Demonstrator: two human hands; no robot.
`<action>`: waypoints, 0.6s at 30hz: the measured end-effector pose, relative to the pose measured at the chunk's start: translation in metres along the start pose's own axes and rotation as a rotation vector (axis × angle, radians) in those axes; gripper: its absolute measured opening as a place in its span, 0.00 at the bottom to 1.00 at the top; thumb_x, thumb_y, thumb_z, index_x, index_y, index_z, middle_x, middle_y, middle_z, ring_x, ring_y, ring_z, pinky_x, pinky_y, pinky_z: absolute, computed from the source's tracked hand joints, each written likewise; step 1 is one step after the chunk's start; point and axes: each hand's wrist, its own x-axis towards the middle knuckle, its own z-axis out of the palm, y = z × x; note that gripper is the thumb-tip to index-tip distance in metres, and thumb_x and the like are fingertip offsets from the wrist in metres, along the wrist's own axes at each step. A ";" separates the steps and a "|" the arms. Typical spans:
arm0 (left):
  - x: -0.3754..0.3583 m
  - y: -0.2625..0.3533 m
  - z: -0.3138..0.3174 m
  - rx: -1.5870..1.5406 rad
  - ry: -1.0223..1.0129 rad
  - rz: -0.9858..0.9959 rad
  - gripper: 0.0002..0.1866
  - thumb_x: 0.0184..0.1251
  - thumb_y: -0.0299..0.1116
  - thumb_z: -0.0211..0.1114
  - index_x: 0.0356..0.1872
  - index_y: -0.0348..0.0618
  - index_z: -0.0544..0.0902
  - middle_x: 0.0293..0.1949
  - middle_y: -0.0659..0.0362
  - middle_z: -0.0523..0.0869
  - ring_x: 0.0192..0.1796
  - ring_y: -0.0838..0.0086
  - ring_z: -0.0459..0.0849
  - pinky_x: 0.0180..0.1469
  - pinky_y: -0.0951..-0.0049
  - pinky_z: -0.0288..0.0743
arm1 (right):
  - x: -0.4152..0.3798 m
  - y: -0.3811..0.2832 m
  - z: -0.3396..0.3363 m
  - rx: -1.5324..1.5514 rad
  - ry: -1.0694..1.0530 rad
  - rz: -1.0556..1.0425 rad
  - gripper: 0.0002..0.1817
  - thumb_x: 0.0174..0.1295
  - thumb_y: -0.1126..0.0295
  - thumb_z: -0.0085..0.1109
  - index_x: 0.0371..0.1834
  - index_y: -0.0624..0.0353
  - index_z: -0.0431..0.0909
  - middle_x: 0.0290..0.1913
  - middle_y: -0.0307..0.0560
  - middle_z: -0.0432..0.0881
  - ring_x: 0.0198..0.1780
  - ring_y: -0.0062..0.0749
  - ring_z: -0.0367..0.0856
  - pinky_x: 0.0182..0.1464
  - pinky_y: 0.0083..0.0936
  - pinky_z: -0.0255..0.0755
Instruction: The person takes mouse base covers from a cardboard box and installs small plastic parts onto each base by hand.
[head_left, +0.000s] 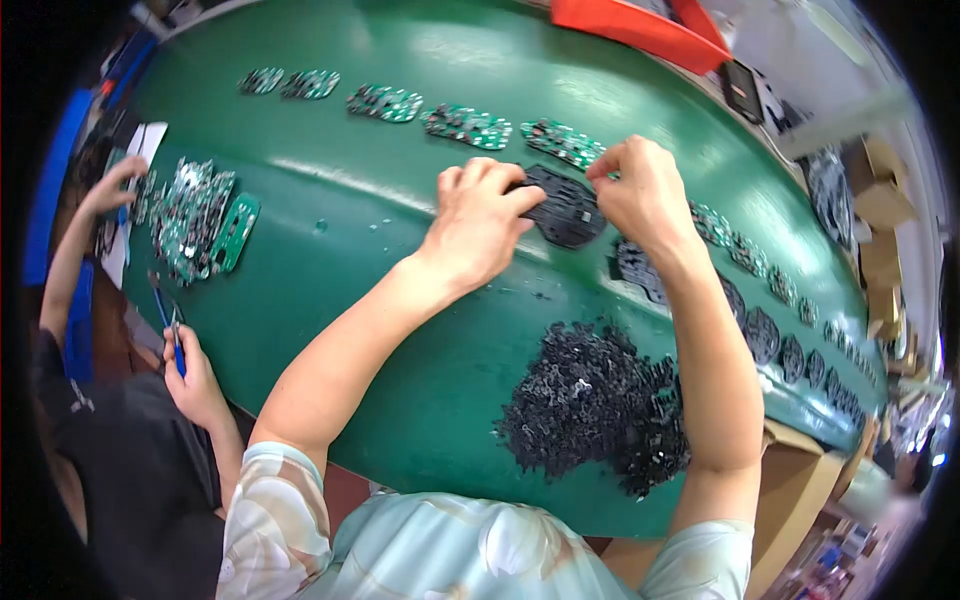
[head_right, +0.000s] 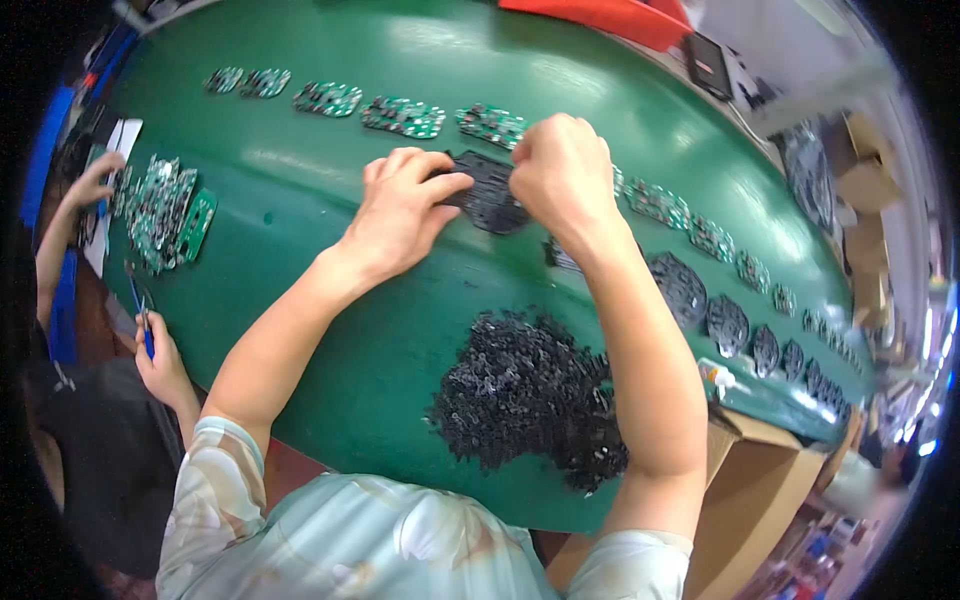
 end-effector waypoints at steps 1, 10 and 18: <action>0.001 0.001 -0.003 0.011 0.013 0.028 0.21 0.54 0.28 0.74 0.52 0.51 0.85 0.53 0.57 0.82 0.60 0.60 0.77 0.62 0.55 0.66 | -0.005 -0.002 -0.013 0.020 0.043 -0.026 0.06 0.44 0.76 0.60 0.24 0.61 0.87 0.33 0.61 0.85 0.43 0.57 0.83 0.50 0.46 0.76; 0.000 0.088 -0.036 0.011 -0.081 0.166 0.23 0.61 0.22 0.67 0.60 0.43 0.81 0.63 0.49 0.78 0.66 0.55 0.76 0.68 0.58 0.68 | -0.215 0.040 -0.250 -0.194 0.382 0.159 0.08 0.55 0.72 0.64 0.36 0.62 0.86 0.33 0.53 0.86 0.37 0.43 0.85 0.43 0.34 0.77; -0.109 0.325 0.032 -0.704 -0.900 0.788 0.32 0.53 0.32 0.77 0.62 0.44 0.79 0.68 0.45 0.72 0.69 0.46 0.70 0.69 0.49 0.64 | -0.554 0.200 -0.229 -0.175 0.029 1.260 0.15 0.59 0.63 0.70 0.41 0.66 0.86 0.40 0.61 0.88 0.47 0.51 0.87 0.54 0.41 0.79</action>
